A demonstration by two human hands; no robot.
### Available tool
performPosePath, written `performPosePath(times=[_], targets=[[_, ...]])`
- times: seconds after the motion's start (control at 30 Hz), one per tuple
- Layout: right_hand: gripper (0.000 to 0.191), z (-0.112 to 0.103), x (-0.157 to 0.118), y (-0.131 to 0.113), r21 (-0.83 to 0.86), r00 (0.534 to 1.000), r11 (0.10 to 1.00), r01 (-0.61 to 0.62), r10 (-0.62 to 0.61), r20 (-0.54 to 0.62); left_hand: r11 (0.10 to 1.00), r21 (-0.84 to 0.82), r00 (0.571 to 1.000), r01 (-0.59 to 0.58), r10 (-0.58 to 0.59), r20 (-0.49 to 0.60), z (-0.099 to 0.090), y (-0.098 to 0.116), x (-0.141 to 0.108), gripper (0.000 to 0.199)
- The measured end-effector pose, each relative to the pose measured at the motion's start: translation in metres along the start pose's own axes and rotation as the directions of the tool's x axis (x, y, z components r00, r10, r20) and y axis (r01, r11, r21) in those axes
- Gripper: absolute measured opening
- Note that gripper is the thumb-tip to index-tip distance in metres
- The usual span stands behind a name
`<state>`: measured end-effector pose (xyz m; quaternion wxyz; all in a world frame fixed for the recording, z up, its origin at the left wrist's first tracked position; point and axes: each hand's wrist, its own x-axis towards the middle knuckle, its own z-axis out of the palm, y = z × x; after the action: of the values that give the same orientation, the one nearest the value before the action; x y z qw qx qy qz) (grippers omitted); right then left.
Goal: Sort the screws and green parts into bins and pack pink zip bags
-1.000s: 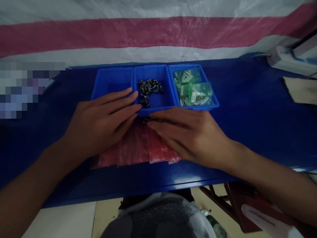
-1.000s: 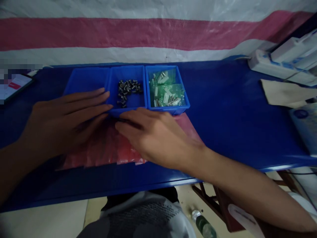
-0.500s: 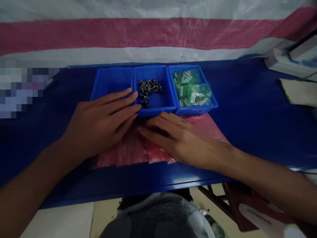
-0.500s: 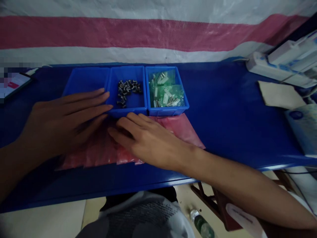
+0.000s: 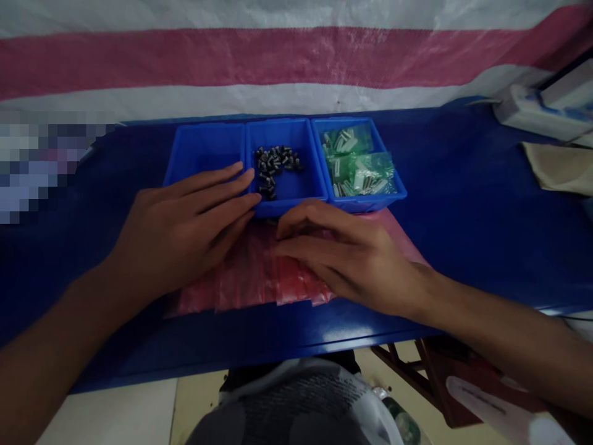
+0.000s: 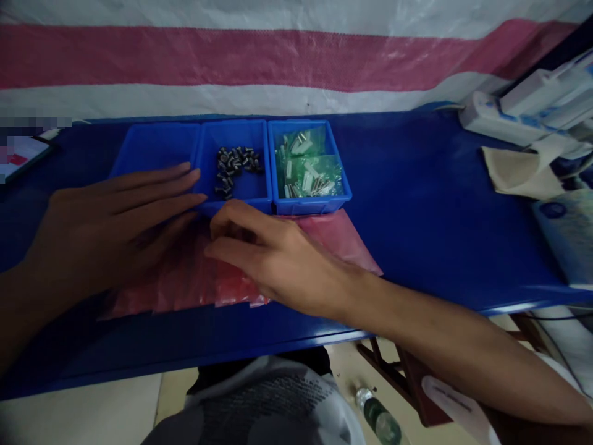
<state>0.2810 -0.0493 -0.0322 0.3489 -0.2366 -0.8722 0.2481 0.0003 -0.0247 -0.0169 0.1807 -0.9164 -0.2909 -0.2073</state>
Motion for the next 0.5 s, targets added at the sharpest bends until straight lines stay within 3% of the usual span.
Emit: performPosePath(times=[0.1, 0.2, 0.37, 0.47, 0.5], targets=[[0.016, -0.008, 0.004, -0.007, 0.152, 0.997, 0.988, -0.008, 0.019, -0.076, 1.000, -0.024, 1.000, 0.003, -0.003, -0.001, 0.001, 0.000, 0.000, 0.031], [0.010, -0.011, 0.008, -0.014, 0.379, 0.975, 0.921, -0.091, 0.160, -0.154, 1.000, 0.001, 1.000, -0.001, 0.001, -0.009, 0.000, 0.001, 0.002, 0.026], [0.008, -0.011, 0.012, -0.018, 0.593, 0.932, 0.770, -0.236, 0.352, -0.085, 0.999, 0.033, 0.999, -0.025, 0.026, -0.038, -0.001, 0.004, 0.006, 0.019], [0.001, -0.012, 0.013, -0.018, 0.660, 0.917, 0.705, -0.258, 0.393, -0.062, 1.000, 0.022, 1.000, -0.012, 0.013, -0.028, -0.001, 0.002, 0.004, 0.020], [0.008, -0.012, 0.013, -0.018, 0.669, 0.920, 0.699, -0.253, 0.387, -0.057, 1.000, 0.016, 1.000, -0.007, 0.007, -0.020, -0.001, 0.002, 0.004, 0.021]])
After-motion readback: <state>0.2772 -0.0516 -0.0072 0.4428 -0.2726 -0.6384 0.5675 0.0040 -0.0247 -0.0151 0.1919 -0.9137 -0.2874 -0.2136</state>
